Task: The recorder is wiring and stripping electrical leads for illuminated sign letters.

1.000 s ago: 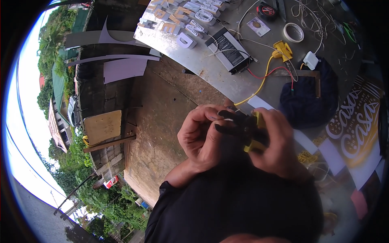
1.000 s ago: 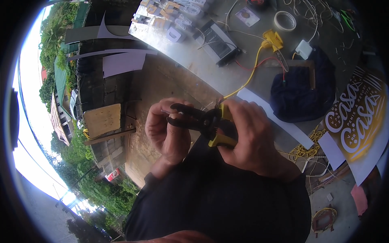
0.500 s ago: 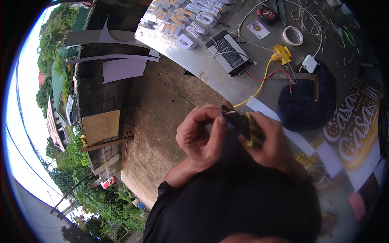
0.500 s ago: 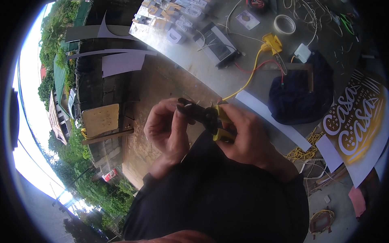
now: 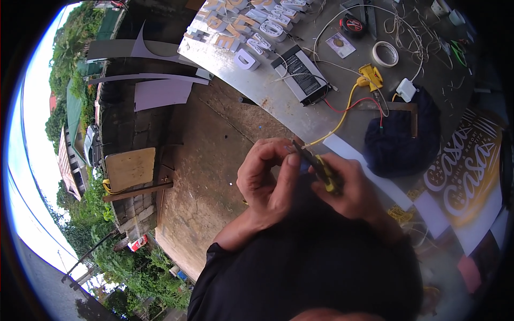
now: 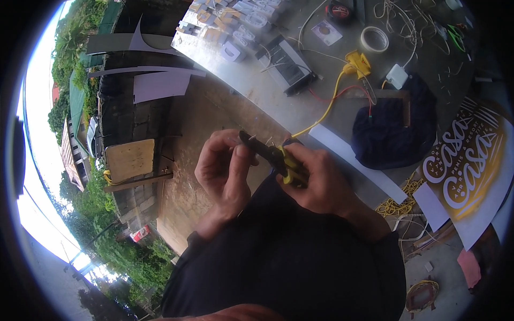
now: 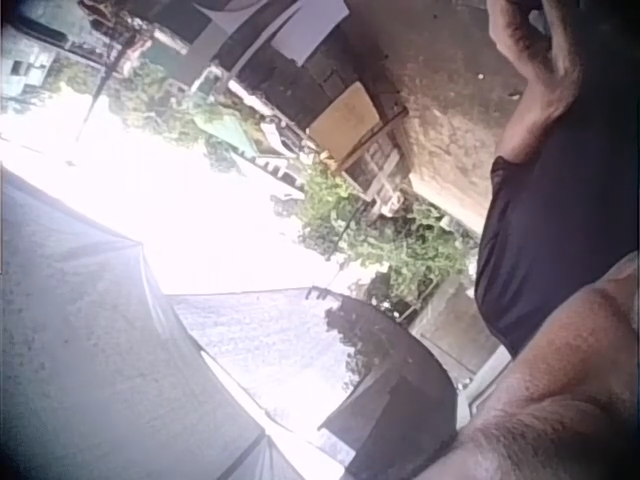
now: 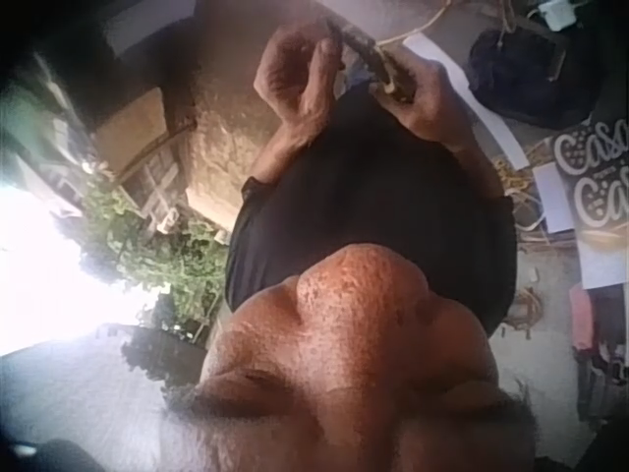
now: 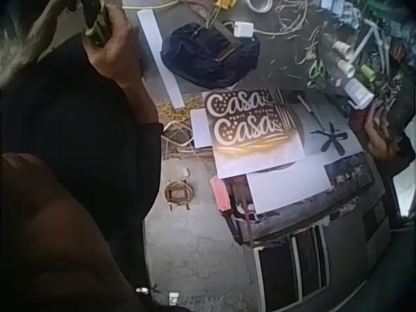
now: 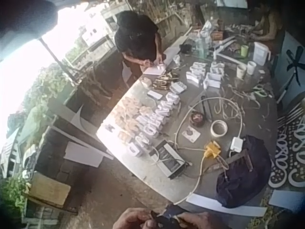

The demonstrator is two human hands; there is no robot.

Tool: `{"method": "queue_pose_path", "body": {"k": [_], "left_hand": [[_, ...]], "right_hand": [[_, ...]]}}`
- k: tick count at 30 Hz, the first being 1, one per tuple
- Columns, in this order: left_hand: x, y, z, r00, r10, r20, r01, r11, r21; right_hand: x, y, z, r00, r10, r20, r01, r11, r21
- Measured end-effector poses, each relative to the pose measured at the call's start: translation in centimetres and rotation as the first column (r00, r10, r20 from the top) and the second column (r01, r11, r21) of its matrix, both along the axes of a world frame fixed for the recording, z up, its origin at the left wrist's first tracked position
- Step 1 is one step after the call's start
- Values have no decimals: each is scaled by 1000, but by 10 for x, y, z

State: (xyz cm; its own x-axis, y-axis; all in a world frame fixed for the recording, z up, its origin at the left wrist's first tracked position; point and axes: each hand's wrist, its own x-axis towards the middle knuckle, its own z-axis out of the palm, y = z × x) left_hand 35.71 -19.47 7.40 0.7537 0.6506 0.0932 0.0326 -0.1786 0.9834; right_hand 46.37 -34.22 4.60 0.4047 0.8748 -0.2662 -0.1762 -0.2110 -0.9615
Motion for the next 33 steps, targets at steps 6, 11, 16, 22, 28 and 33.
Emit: {"method": "queue_pose_path", "body": {"k": [6,11,16,22,28,33], "left_hand": [[0,-2,0,1000,-16,3,16,984,-178],[3,-3,8,998,-23,-56,6,958,-286],[2,-5,6,998,-49,-27,32,898,-438],[-13,-2,8,996,-81,-41,40,799,-601],[-39,22,20,886,-376,-273,202,841,-502],[-67,30,12,836,-505,-215,491,863,-119]], "right_hand": [[-11,6,-13,986,-141,85,130,984,122],[-7,7,-7,977,-120,174,110,992,66],[-10,8,-15,959,-139,246,120,989,92],[-17,5,-22,953,-120,278,98,991,94],[-27,-4,-27,929,-36,370,25,999,33],[-44,-12,-28,967,119,224,-146,983,109]]}}
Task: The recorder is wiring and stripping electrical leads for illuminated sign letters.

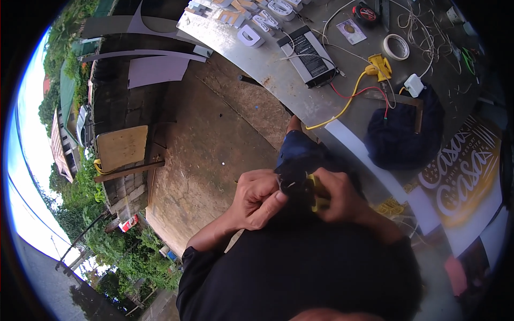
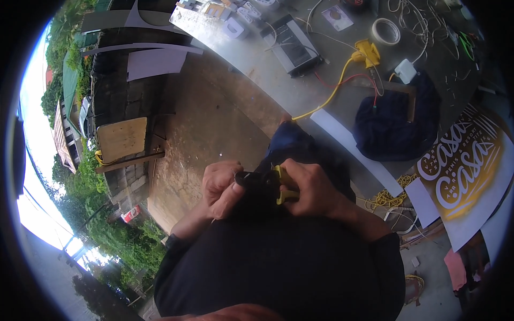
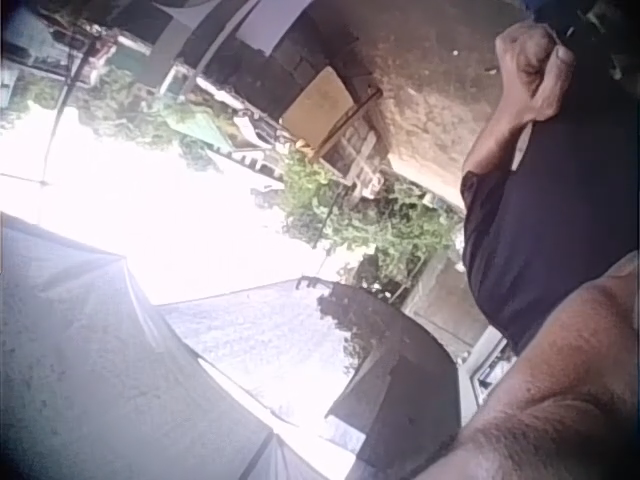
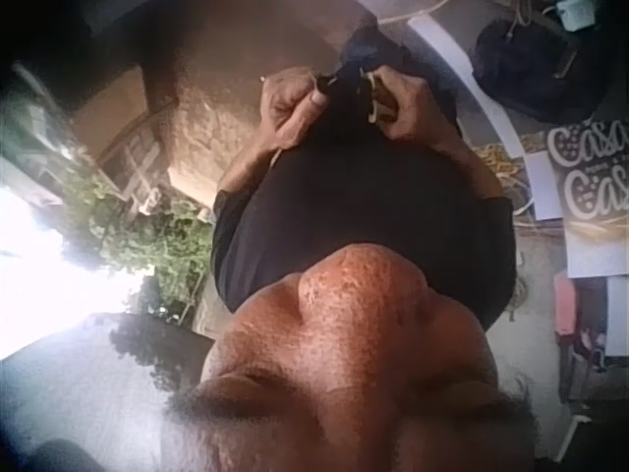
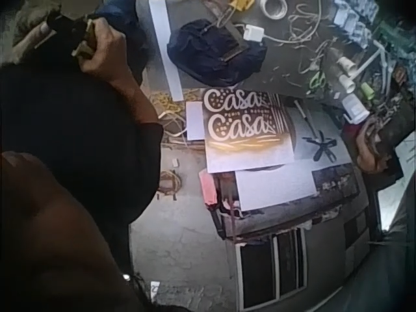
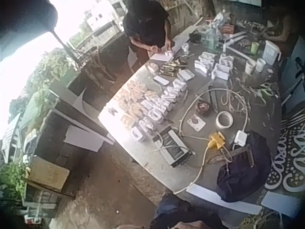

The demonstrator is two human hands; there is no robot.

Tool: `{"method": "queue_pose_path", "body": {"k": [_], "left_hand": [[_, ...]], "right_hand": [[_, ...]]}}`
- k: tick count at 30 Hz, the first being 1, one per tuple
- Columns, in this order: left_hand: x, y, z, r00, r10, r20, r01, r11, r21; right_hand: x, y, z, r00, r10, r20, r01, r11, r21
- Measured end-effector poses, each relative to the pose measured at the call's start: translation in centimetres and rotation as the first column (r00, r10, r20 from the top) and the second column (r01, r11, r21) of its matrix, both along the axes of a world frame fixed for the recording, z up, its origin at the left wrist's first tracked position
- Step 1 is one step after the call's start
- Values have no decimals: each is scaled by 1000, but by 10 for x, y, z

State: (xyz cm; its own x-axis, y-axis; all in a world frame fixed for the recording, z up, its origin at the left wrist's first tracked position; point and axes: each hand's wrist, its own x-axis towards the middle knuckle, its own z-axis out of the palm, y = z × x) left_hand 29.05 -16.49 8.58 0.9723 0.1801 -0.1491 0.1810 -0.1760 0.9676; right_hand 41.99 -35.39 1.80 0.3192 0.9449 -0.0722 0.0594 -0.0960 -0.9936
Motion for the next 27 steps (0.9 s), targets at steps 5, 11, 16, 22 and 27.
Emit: {"method": "queue_pose_path", "body": {"k": [5,11,16,22,27], "left_hand": [[-16,-7,-17,958,68,279,-93,993,77],[-29,-7,-17,905,241,351,-234,970,-64],[-107,14,-38,715,691,107,-627,701,-341],[-34,19,5,740,637,216,-640,766,-64],[-21,14,24,950,293,-104,-242,908,342]], "right_hand": [[-3,4,-1,983,128,-131,-125,992,30],[-12,9,-2,959,129,-251,-129,992,18],[-5,2,-9,904,-231,-359,184,970,-162],[-9,21,10,996,62,61,-53,989,-140],[-10,26,21,966,141,216,-101,977,-188]]}}
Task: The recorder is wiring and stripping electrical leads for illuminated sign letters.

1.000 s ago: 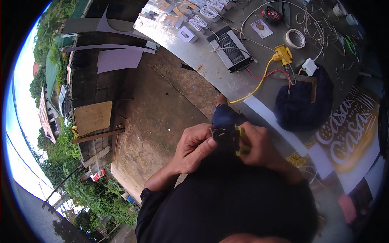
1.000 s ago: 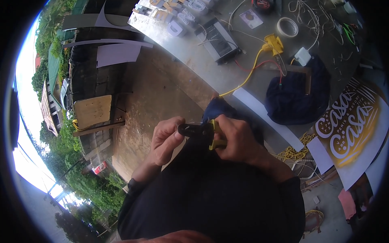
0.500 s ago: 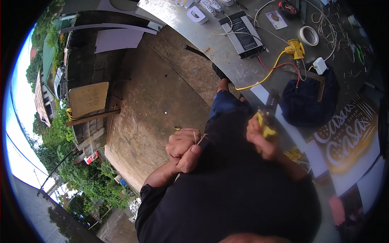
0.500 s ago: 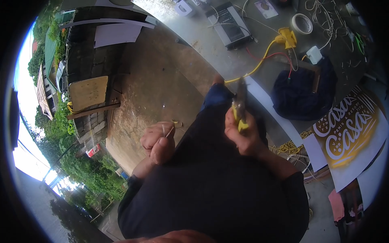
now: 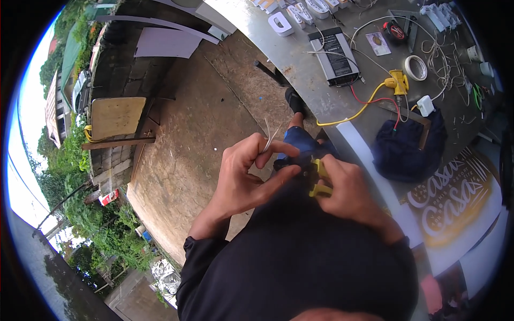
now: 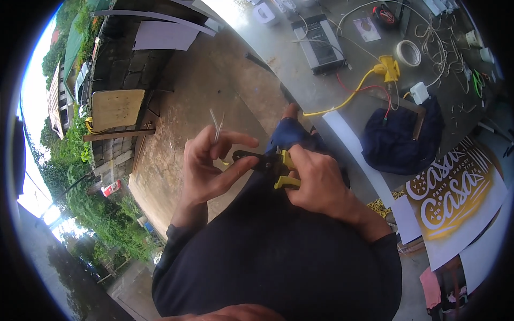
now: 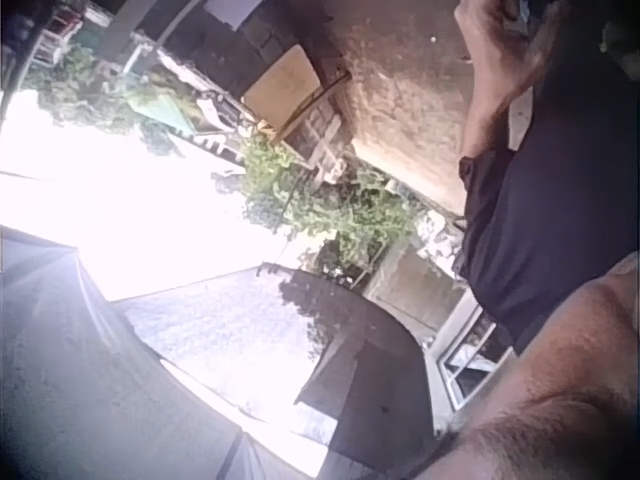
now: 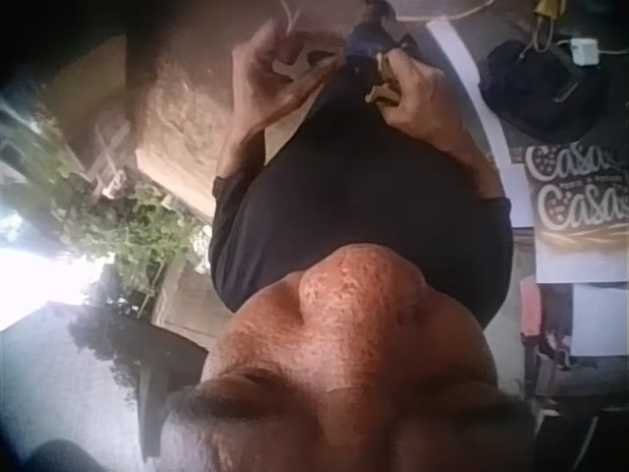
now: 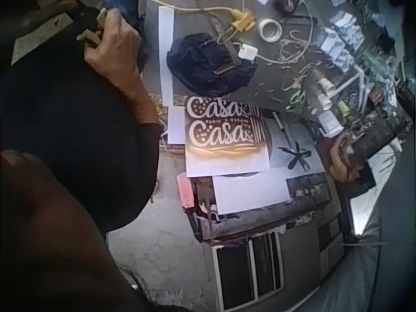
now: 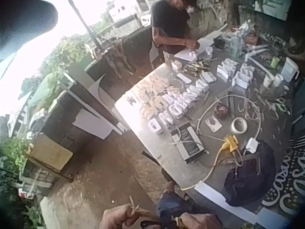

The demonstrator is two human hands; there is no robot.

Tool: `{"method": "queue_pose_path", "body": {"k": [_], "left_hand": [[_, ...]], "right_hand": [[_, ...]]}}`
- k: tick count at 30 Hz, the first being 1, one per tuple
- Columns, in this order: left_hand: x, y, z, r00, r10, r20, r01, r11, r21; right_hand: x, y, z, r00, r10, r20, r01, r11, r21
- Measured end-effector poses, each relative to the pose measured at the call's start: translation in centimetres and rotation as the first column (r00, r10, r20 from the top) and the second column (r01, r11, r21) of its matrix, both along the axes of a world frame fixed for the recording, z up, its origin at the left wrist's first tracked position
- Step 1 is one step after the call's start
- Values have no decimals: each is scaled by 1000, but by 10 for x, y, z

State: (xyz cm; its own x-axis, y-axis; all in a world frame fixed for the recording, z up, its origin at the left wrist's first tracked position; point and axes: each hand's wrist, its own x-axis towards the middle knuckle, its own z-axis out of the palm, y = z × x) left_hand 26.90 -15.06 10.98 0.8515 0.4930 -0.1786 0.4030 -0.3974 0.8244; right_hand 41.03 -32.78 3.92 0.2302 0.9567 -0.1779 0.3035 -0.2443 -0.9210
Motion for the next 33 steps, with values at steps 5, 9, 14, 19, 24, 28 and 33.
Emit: {"method": "queue_pose_path", "body": {"k": [5,9,14,19,24,28,33], "left_hand": [[-19,-8,-2,980,200,2,-198,970,-138],[-31,6,-7,934,357,21,-357,934,-29],[-45,16,-26,835,478,272,-393,865,-312],[-44,42,-38,859,474,195,-255,725,-640],[-21,57,-26,799,549,245,-128,553,-823],[-6,60,-16,784,546,296,-113,594,-796],[-5,64,-9,779,470,415,-6,667,-745]], "right_hand": [[-4,6,6,995,66,74,-64,997,-38],[-1,10,11,989,54,139,-45,997,-68],[11,6,19,975,-27,219,56,990,-132],[15,20,36,957,-104,270,133,987,-90],[7,34,55,947,-126,297,138,990,-17],[-7,54,63,945,-195,263,172,979,108],[-15,68,70,882,-221,416,142,967,213]]}}
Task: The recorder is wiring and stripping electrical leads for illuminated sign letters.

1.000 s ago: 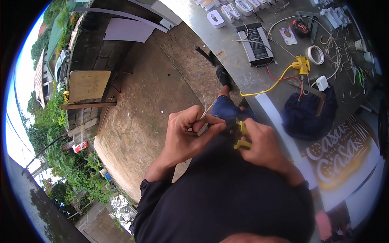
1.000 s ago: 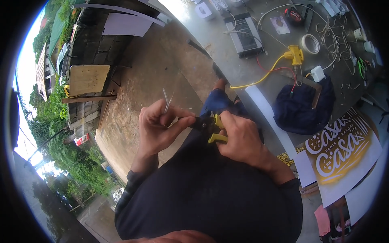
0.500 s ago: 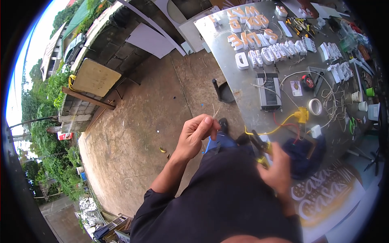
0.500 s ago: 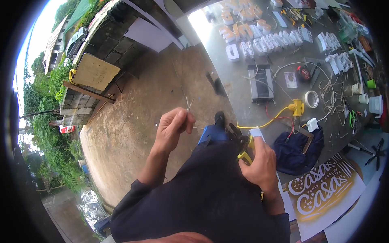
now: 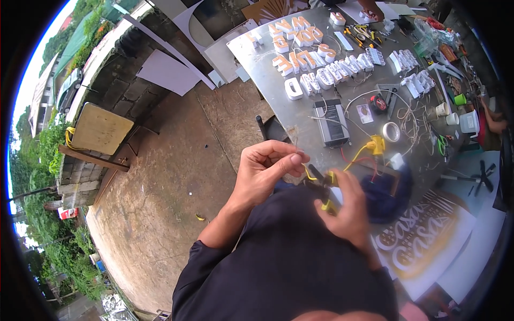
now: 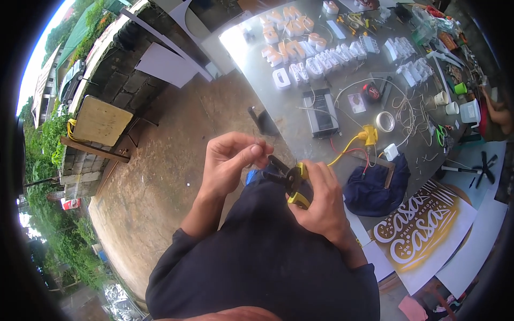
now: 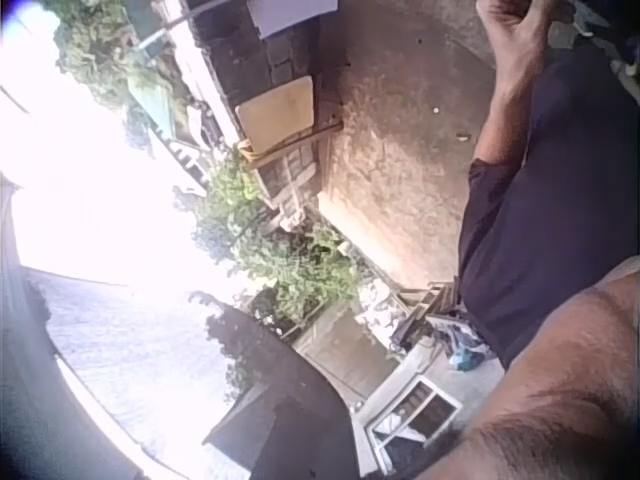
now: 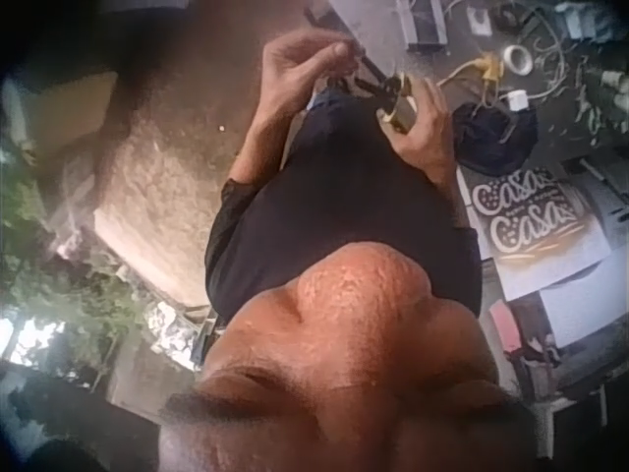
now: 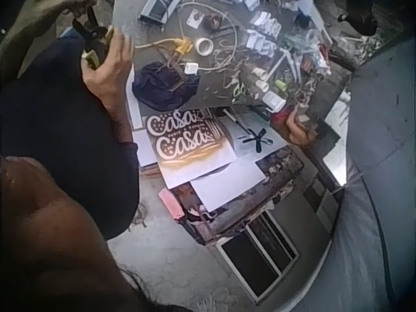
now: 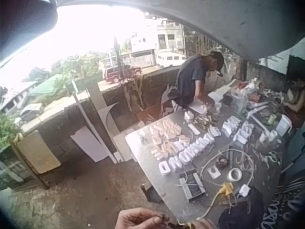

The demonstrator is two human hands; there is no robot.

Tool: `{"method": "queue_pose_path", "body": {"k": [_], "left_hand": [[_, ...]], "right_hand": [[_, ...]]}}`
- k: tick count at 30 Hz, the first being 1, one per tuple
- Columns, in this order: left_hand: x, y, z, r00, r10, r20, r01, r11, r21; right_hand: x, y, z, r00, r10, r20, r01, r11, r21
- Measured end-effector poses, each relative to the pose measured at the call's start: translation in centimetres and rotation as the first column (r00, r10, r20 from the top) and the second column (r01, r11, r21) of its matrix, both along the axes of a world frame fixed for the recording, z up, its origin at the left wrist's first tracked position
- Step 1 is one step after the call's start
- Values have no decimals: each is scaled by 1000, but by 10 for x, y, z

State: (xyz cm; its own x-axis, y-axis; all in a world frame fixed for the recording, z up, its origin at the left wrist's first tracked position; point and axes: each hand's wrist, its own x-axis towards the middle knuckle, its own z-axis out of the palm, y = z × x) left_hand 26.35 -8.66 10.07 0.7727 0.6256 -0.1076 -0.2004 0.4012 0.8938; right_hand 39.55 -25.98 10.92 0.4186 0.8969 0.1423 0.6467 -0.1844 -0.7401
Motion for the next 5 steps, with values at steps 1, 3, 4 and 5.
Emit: {"method": "queue_pose_path", "body": {"k": [1,3,4,5], "left_hand": [[-2,2,1,999,-34,-6,34,999,28],[-5,5,5,997,-81,-7,81,995,53],[-7,5,7,994,-104,-20,105,993,51],[-10,5,10,992,-124,-31,126,991,49]], "right_hand": [[-1,1,0,997,-25,-73,26,1000,13],[-5,-1,1,988,-63,-139,67,997,23],[-7,-3,2,983,-75,-167,73,997,-14],[-7,-7,3,977,-85,-194,76,996,-50]]}}
